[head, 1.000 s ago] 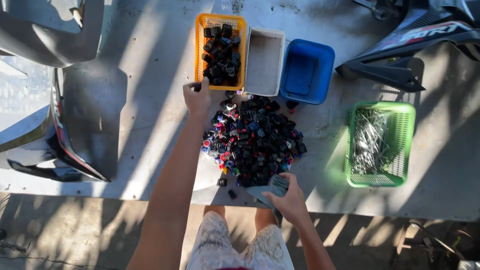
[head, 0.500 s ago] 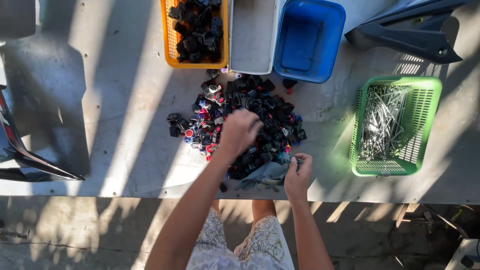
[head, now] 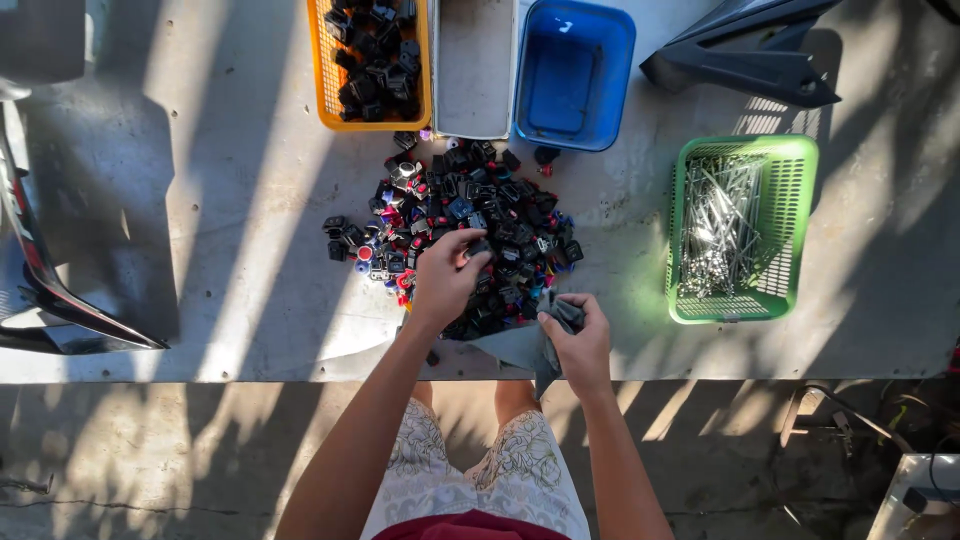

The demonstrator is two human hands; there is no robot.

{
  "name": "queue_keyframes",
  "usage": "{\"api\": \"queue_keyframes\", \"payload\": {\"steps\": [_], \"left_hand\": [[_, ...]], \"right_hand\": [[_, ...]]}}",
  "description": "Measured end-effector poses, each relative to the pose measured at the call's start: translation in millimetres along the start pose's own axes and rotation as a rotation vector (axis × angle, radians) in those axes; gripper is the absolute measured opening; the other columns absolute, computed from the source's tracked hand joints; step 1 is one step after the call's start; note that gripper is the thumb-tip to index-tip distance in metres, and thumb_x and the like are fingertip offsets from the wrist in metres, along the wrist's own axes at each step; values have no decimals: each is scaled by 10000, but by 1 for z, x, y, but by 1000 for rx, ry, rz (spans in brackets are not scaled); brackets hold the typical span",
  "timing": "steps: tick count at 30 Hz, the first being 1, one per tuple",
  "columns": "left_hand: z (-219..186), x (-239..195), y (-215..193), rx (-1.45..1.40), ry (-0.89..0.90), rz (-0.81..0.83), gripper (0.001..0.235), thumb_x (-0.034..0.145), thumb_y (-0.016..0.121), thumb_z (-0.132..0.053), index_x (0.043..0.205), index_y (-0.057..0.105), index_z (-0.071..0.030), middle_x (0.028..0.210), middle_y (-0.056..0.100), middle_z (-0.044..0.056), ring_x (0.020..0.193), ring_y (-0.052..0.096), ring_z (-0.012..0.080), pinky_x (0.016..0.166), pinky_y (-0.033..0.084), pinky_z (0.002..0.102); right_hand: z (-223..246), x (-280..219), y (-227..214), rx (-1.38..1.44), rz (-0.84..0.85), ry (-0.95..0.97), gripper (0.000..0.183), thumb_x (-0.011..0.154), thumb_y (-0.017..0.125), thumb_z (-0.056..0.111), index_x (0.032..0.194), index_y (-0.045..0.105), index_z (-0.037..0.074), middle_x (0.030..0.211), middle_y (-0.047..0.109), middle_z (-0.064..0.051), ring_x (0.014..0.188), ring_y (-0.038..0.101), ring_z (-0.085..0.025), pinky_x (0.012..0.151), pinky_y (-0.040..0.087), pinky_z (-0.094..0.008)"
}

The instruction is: The person wipes small black plastic parts with a cloth, picking them from a pile on a table and placing them into a yellow basket. The person also handles a gray motorcycle fairing and a green basket containing metal fasteners.

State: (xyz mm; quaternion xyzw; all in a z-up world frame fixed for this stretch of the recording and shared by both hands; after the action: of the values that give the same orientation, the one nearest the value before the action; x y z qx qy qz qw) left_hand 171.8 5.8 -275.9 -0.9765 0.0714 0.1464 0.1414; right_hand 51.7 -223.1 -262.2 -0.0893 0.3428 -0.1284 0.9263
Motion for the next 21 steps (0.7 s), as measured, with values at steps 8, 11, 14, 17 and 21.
{"api": "queue_keyframes", "payload": {"steps": [8, 11, 14, 17, 21], "left_hand": [[-66, -111, 25, -1166, -479, 31, 372, 1078, 414, -178, 1303, 626, 31, 1237, 623, 231, 1074, 699, 345, 948, 582, 417], [-104, -146, 25, -1226, -553, -84, 406, 1089, 424, -244, 1293, 640, 32, 1182, 664, 226, 1061, 672, 302, 1001, 524, 386], [-114, -138, 10, -1145, -448, -144, 454, 1107, 440, -287, 1402, 564, 36, 1309, 604, 247, 1156, 633, 318, 1059, 492, 430], [-135, -140, -2, -1007, -313, -147, 456, 1116, 442, -360, 1336, 571, 18, 1247, 582, 191, 1140, 585, 267, 1051, 482, 431], [-197, -158, -25, -1281, -428, -101, 386, 1108, 432, -363, 1027, 607, -29, 989, 595, 61, 860, 493, 113, 823, 417, 296]], "right_hand": [[144, -119, 30, -114, -74, -550, 291, 924, 745, 68, 1193, 635, 75, 1047, 761, -216, 1081, 732, -416, 829, 639, -515], [186, -153, 34, -190, -150, -818, 100, 984, 706, 121, 1073, 701, 78, 962, 758, -94, 953, 763, -311, 784, 634, -393], [232, -167, 36, -162, -212, -964, 95, 1022, 666, 149, 1074, 710, 83, 956, 686, -48, 877, 744, -278, 771, 599, -363], [251, -187, 40, -173, -217, -1050, 102, 998, 685, 125, 1079, 739, 96, 961, 661, -38, 876, 733, -268, 766, 589, -352], [274, -223, 50, -286, -8, -1092, 359, 812, 709, -44, 1159, 671, 42, 1121, 662, -98, 830, 647, -233, 734, 541, -340]]}}
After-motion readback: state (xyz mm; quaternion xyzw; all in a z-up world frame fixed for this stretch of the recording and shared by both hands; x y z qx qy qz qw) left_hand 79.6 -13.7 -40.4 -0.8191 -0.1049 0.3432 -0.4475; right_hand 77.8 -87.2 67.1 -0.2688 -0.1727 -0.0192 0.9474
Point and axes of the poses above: each hand's wrist, its own x-axis towards the middle knuckle, its own y-axis out of the palm, z = x × y, the point moved 9 cm from there along x, towards the middle knuckle
